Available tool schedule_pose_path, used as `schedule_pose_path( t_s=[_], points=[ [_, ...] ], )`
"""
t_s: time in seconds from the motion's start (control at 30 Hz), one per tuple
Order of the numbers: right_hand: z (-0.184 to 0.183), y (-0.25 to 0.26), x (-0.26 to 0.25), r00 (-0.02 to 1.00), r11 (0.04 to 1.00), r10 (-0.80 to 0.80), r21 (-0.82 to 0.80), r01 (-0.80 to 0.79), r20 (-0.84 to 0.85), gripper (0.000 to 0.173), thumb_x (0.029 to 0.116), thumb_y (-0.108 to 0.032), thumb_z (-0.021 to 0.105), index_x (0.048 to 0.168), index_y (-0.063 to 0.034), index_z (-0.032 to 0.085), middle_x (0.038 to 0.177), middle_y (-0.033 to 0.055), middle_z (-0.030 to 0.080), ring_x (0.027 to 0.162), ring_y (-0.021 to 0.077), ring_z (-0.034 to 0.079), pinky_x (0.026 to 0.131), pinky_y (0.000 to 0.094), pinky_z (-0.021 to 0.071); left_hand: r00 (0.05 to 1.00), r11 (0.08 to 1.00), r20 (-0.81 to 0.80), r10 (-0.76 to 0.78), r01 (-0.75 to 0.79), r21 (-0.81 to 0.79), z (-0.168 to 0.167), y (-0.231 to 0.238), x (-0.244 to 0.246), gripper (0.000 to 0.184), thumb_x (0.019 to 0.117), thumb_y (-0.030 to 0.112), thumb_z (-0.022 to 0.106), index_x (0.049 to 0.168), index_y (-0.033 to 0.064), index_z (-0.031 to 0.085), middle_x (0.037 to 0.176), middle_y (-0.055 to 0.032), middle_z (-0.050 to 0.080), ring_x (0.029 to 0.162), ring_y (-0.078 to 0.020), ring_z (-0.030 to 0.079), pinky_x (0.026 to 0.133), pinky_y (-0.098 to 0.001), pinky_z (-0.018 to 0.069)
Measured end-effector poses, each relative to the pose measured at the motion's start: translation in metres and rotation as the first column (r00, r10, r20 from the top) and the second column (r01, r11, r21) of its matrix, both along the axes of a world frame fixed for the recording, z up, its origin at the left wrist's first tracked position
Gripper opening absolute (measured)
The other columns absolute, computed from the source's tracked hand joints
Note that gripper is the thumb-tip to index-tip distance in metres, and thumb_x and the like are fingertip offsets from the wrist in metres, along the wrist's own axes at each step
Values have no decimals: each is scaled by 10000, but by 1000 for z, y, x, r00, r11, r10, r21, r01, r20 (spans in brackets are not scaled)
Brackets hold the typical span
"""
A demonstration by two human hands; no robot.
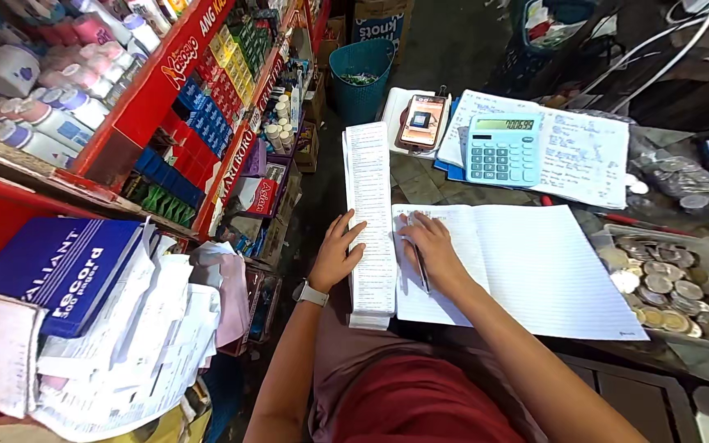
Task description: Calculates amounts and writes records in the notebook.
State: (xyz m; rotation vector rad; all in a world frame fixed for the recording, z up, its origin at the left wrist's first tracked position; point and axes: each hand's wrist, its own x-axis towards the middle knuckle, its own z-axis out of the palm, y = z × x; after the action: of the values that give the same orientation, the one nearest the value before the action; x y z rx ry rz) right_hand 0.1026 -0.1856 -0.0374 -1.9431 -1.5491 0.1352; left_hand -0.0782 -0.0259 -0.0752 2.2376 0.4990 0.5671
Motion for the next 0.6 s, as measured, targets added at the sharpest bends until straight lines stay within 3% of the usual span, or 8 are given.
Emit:
schedule_pose_path(
  t_s=[0.13,0.6],
  points=[
    [-11,5,-1,992,993,119,-6,-119,39,345,1032,-329,521,1158,-73,716,1397,157,645,1391,483,485,1122,742,284,1000,1000,6,0,0,-3,2,0,1,429,1005,227,530,1397,86,634,1589,-208,412,1493,-401,344,1209,-545,307],
    [-15,5,-4,990,994,109,-32,-107,88,361,1033,-347,479,1143,-108,727,1392,116,659,1406,443,486,1142,720,261,1000,1000,17,-8,8,4,0,1,-1,429,1008,226,524,1400,93,633,1583,-218,415,1493,-401,343,1215,-527,300]
  ],
)
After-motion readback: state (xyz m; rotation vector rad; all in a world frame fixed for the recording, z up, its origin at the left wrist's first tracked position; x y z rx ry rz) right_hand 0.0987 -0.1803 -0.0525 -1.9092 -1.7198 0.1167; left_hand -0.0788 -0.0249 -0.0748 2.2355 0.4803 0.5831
